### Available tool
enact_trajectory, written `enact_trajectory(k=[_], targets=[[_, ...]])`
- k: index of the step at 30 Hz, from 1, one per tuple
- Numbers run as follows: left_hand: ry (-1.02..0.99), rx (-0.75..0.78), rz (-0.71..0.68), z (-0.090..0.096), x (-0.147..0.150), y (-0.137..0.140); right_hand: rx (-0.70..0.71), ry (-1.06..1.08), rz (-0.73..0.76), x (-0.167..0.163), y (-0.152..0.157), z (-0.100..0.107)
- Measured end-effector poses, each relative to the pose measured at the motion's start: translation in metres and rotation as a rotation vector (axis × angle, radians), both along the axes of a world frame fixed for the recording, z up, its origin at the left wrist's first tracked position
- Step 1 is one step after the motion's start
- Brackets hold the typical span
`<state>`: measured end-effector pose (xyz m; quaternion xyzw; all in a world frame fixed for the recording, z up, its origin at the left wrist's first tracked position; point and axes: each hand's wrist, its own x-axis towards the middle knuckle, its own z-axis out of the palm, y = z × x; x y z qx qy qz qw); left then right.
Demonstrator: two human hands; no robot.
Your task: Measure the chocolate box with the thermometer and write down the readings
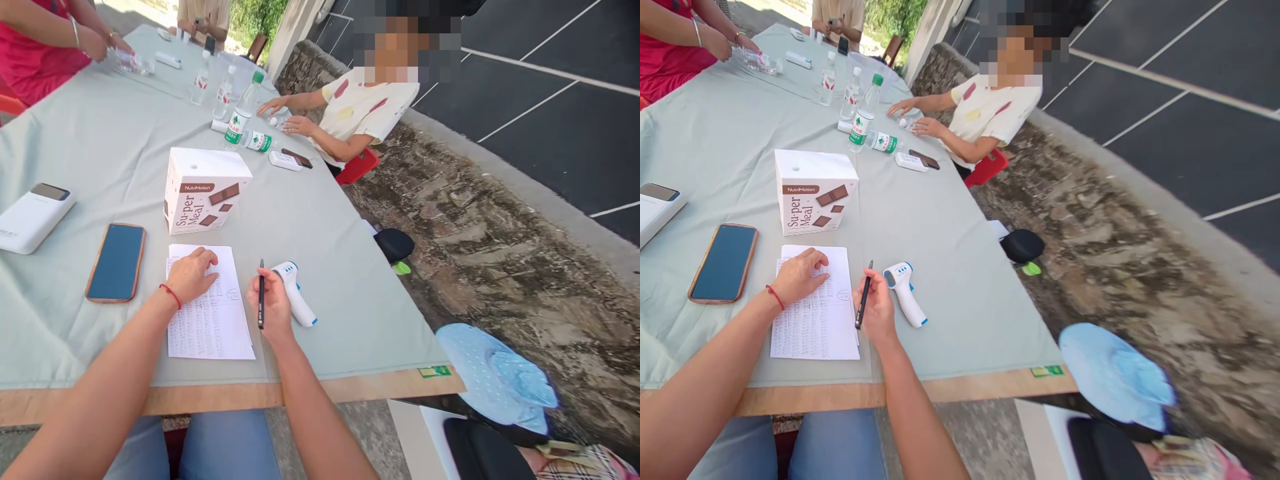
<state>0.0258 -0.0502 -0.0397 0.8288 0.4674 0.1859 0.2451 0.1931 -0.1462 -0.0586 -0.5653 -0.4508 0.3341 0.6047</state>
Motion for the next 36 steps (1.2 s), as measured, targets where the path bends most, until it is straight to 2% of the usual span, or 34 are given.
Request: enact_trajectory(k=[2,5,9,15,19,36], targets=[[0.043,-0.018,-0.067,0.002,-0.002,-0.001,0.003,0.018,-0.017,-0.006,-0.003,-0.001],[0.069,-0.051,-0.143,0.005,-0.006,-0.001,-0.008,0.027,0.047,-0.012,-0.009,-0.002],[0.128,-0.087,-0.183,0.012,-0.008,-0.003,-0.114,-0.015,0.101,-0.014,-0.012,-0.001],[0.212,-0.127,-0.253,0.022,-0.008,-0.005,-0.182,-0.112,-0.034,-0.023,-0.009,-0.007],[0.236,-0.132,-0.256,0.023,-0.008,-0.005,-0.180,-0.166,-0.082,-0.028,-0.009,-0.012],[0.241,-0.120,-0.258,0.022,-0.007,-0.004,-0.148,-0.276,0.000,-0.026,-0.008,-0.012]])
